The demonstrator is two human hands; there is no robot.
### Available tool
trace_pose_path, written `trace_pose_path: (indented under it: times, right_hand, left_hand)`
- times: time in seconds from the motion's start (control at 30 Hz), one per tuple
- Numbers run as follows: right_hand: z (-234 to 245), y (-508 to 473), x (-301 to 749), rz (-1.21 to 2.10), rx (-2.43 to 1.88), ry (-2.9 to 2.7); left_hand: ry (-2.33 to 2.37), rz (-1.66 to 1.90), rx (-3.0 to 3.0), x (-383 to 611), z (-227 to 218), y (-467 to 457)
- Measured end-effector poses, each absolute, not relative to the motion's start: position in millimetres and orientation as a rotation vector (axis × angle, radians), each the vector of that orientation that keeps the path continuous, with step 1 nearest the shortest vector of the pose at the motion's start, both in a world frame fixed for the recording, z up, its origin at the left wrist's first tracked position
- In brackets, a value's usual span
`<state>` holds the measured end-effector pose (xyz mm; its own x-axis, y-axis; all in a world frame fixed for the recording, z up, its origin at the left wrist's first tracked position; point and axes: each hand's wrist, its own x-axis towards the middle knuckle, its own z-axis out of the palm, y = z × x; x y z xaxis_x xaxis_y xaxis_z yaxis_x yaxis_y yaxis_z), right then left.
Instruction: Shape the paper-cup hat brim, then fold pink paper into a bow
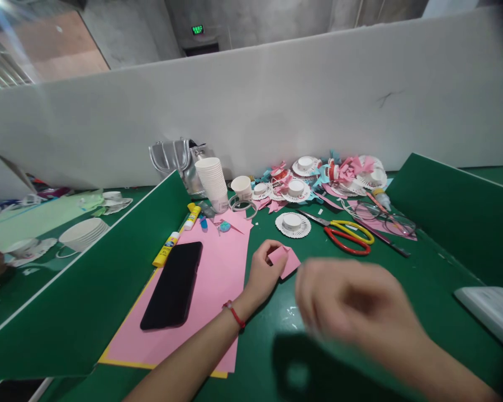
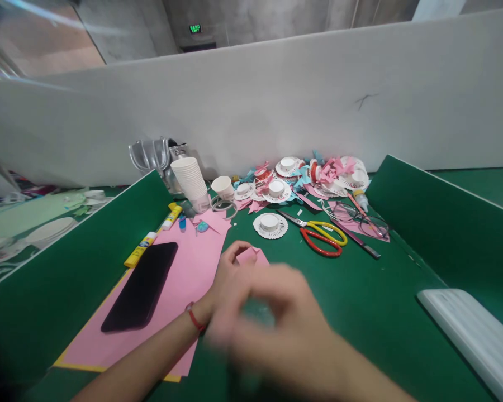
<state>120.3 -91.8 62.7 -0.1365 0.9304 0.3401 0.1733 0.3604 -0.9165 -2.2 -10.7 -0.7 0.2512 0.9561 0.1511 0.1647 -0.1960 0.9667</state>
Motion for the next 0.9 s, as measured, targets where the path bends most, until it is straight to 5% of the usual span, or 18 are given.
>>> trace_pose_path:
  times: [0.3,0.9]
  right_hand:
    - [-21.0,-6.7,141.8,0.997,-1.203,-1.297]
    - [-20.9,-11.3,140.3,1.038,-1.212,-1.243]
  left_hand:
    - [1.037,1.127,1.689,4.0,-7.9,5.7]
    - [1.001,1.157,1.602,6.7,-8.2,18.9]
